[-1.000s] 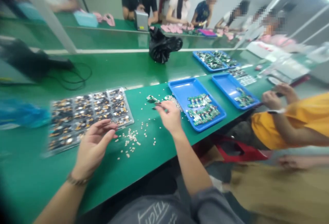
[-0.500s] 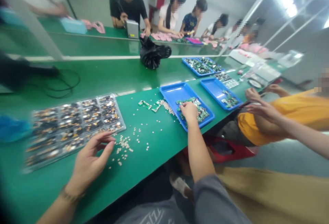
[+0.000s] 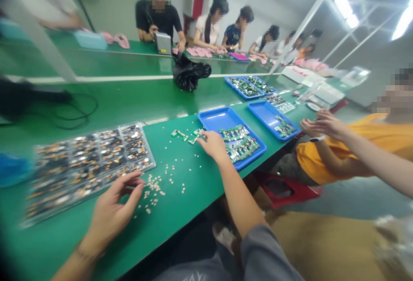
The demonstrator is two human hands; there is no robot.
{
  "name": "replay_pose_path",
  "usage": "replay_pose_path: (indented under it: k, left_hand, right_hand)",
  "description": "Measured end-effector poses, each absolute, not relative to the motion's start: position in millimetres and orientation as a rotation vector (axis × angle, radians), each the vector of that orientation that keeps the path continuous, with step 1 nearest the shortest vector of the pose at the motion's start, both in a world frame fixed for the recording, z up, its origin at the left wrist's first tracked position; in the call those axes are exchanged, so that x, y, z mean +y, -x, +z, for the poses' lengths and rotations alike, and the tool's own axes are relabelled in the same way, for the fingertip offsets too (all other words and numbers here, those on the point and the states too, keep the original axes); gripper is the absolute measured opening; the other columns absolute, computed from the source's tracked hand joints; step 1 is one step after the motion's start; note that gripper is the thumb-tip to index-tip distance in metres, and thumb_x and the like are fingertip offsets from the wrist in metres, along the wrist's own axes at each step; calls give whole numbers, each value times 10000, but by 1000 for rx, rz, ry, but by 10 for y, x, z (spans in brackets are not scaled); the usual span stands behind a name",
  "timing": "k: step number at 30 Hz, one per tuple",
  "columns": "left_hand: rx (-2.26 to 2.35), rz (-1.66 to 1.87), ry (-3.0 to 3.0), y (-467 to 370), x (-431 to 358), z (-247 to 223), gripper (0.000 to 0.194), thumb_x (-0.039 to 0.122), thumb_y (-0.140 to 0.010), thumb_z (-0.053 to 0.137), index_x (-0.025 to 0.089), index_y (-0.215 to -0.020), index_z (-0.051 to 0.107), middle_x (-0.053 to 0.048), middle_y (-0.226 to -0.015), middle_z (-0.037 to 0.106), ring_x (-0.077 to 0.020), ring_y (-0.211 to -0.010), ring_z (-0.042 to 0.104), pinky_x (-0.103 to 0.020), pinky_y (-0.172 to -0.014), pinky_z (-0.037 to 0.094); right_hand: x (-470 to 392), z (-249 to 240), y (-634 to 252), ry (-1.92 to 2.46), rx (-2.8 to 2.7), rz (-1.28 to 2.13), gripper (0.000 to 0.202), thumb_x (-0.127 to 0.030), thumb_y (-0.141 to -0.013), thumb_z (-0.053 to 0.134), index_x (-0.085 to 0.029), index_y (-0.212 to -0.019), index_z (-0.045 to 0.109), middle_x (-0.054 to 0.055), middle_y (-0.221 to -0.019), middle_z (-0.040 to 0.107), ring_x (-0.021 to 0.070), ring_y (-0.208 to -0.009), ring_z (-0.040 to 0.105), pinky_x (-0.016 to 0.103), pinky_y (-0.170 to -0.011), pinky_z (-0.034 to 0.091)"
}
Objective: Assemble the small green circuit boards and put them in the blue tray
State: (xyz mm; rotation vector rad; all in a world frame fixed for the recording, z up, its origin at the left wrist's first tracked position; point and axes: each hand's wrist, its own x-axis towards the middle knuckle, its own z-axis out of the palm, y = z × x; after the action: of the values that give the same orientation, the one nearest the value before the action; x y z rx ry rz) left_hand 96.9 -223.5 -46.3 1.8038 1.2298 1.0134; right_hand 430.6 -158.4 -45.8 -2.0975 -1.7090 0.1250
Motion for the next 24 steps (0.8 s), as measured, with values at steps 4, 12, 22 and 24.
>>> replay_pose_path:
  k: [4, 12, 22, 24]
  left_hand:
    - [1241, 1012, -1798, -955, -2222, -488, 338, 351, -853, 602, 253, -1175, 574, -18, -954, 654, -202, -829, 641, -348, -789, 530]
    - [1220, 1034, -1762, -942, -2229, -484, 344, 350, -844, 608, 254, -1173, 576, -37, -975, 652, -223, -872, 637, -375, -794, 544]
    - [878, 851, -1000, -953, -2170, -468, 456, 363, -833, 651, 194, -1248, 564, -98, -1131, 634, -218, -915, 637, -282, -656, 582]
    - [893, 879, -973, -928, -2154, -488, 400, 347, -826, 666, 170, -1180, 612, -85, -1040, 670, -182, -824, 644, -254, -639, 572]
  right_hand:
    - [-1390, -501, -4096, 2247, -1786, 184, 564, -600, -703, 707, -161, -1054, 655, 133, -1054, 636, 253, -923, 629, 343, -818, 484]
    - [-1611, -422, -4029, 1976, -1909, 149, 591, -433, -731, 725, -154, -1226, 566, 143, -1164, 613, 279, -1068, 587, 420, -930, 461]
    - [-2135, -213, -2939, 1037, -2128, 906, 671, -374, -755, 741, -277, -1367, 484, 32, -995, 620, 158, -796, 561, 294, -740, 508]
    - [-2113, -286, -2814, 1017, -2074, 1013, 672, -364, -751, 746, -270, -1366, 492, 42, -995, 610, 153, -790, 568, 266, -671, 507]
